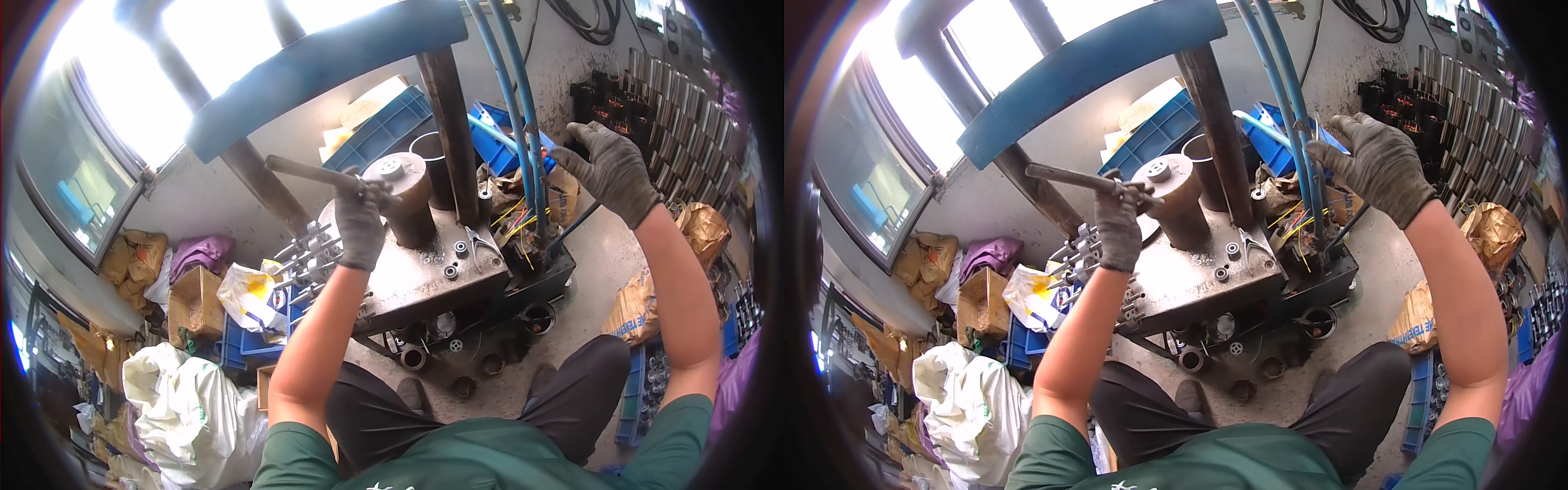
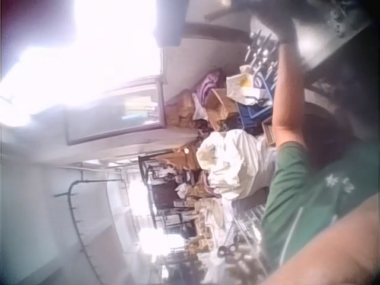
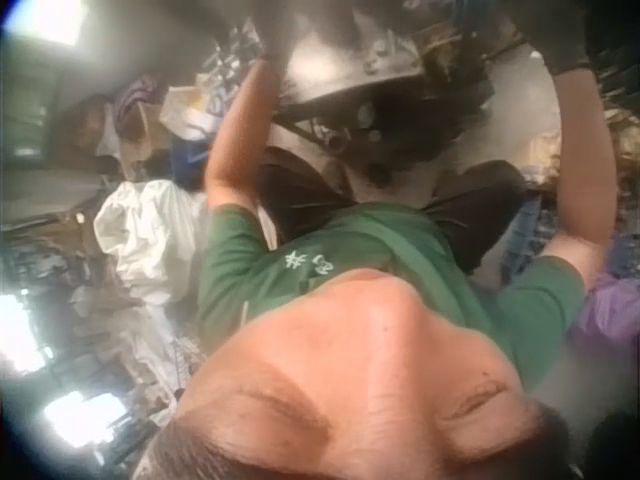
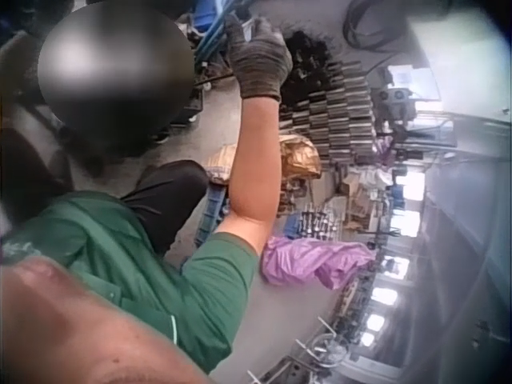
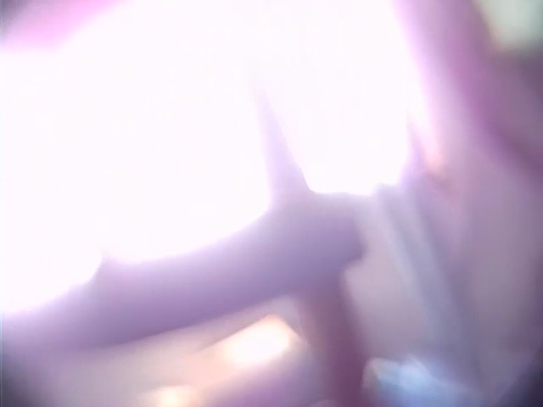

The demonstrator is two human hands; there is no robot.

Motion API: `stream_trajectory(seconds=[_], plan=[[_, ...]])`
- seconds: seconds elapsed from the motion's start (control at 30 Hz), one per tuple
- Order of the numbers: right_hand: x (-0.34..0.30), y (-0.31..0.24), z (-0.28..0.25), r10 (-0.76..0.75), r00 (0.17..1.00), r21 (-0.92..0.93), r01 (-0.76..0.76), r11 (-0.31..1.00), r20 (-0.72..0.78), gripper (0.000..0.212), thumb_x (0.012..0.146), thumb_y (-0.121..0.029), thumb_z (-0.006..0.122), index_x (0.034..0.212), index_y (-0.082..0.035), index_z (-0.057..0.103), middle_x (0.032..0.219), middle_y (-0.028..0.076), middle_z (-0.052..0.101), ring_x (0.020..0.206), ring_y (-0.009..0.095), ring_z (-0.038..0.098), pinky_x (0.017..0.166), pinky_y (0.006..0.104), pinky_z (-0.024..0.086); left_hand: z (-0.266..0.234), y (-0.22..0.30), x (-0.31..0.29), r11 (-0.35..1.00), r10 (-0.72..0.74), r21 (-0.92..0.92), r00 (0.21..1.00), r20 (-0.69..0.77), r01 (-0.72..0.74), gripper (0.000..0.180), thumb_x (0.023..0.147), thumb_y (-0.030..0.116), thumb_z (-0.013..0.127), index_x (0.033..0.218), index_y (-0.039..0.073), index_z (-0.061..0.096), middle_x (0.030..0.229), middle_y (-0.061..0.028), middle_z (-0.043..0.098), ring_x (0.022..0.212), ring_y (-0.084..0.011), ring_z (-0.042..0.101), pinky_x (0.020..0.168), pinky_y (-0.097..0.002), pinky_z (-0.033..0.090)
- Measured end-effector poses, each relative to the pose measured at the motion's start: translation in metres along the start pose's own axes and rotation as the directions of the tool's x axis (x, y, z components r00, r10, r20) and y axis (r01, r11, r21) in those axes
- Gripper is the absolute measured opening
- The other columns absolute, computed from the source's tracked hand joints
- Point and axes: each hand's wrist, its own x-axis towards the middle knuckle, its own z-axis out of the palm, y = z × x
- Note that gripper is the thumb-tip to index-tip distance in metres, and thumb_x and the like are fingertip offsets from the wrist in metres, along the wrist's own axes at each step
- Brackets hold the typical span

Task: The person assembles metal components using a press machine and pliers by picking up pins and circular parts from crates, placing them into a fixture, and pulling a lever to press them together.

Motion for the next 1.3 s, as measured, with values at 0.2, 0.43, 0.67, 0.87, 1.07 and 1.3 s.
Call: stream_trajectory(seconds=[0.2,0.43,0.67,0.87,1.07,1.3], plan=[[0.006,0.003,0.009,0.032,0.999,-0.068,-0.029,0.997,0.033,0.049,0.094,-0.048,0.066,0.113,-0.005,0.074,0.103,0.019,0.073,0.096,0.035,0.071,0.088,0.0456,0.057,-0.008,-0.036,0.090,0.996,-0.020,0.074,0.966,-0.258,0.040,0.029,0.099,-0.010,0.052,0.121,0.006,0.041,0.096,-0.0105,0.060,0.082,-0.0209,0.068,0.069,-0.0356,0.066],[0.004,0.015,0.017,-0.030,0.998,-0.089,0.025,0.996,-0.050,0.012,0.092,-0.015,0.064,0.096,-0.005,0.069,0.091,0.016,0.069,0.087,0.037,0.068,0.080,0.0455,0.056,-0.002,-0.049,0.126,0.939,-0.164,0.257,0.953,-0.253,0.230,0.032,0.096,-0.013,0.054,0.122,0.005,0.048,0.088,-0.0079,0.059,0.073,-0.0176,0.065,0.060,-0.0311,0.057],[-0.012,0.009,0.016,-0.095,0.994,-0.095,0.089,0.991,-0.061,0.017,0.093,-0.020,0.065,0.097,-0.004,0.069,0.091,0.016,0.069,0.086,0.035,0.069,0.080,0.0451,0.057,-0.012,-0.062,0.143,0.875,-0.081,0.482,0.995,0.063,0.041,0.028,0.098,-0.009,0.052,0.116,0.013,0.054,0.087,-0.0035,0.056,0.070,-0.0154,0.059,0.060,-0.0307,0.055],[-0.074,-0.008,-0.006,-0.190,0.982,-0.036,0.189,0.981,-0.019,0.021,0.091,-0.020,0.066,0.100,-0.001,0.067,0.087,0.017,0.066,0.081,0.035,0.068,0.074,0.0445,0.057,-0.007,-0.043,0.140,0.865,-0.222,0.467,0.975,0.025,0.185,0.030,0.096,-0.011,0.055,0.117,0.011,0.054,0.088,-0.0036,0.057,0.067,-0.0156,0.059,0.058,-0.0311,0.057],[-0.150,-0.013,-0.018,-0.107,0.936,-0.097,0.147,0.984,0.336,0.028,0.085,-0.025,0.066,0.103,-0.002,0.068,0.089,0.018,0.067,0.081,0.038,0.069,0.076,0.0492,0.056,-0.019,-0.058,0.138,0.843,-0.064,0.538,0.993,0.099,0.001,0.032,0.096,-0.012,0.056,0.120,0.011,0.055,0.089,-0.0044,0.061,0.076,-0.0155,0.061,0.064,-0.0299,0.057],[-0.163,-0.026,-0.024,-0.101,0.824,-0.027,0.140,0.990,0.558,0.027,0.088,-0.022,0.062,0.106,-0.003,0.070,0.091,0.019,0.070,0.079,0.039,0.069,0.074,0.0497,0.055,-0.009,-0.075,0.126,0.861,-0.034,0.507,0.999,-0.027,0.043,0.026,0.098,-0.003,0.063,0.120,0.010,0.058,0.091,-0.0022,0.064,0.079,-0.0132,0.058,0.071,-0.0291,0.051]])
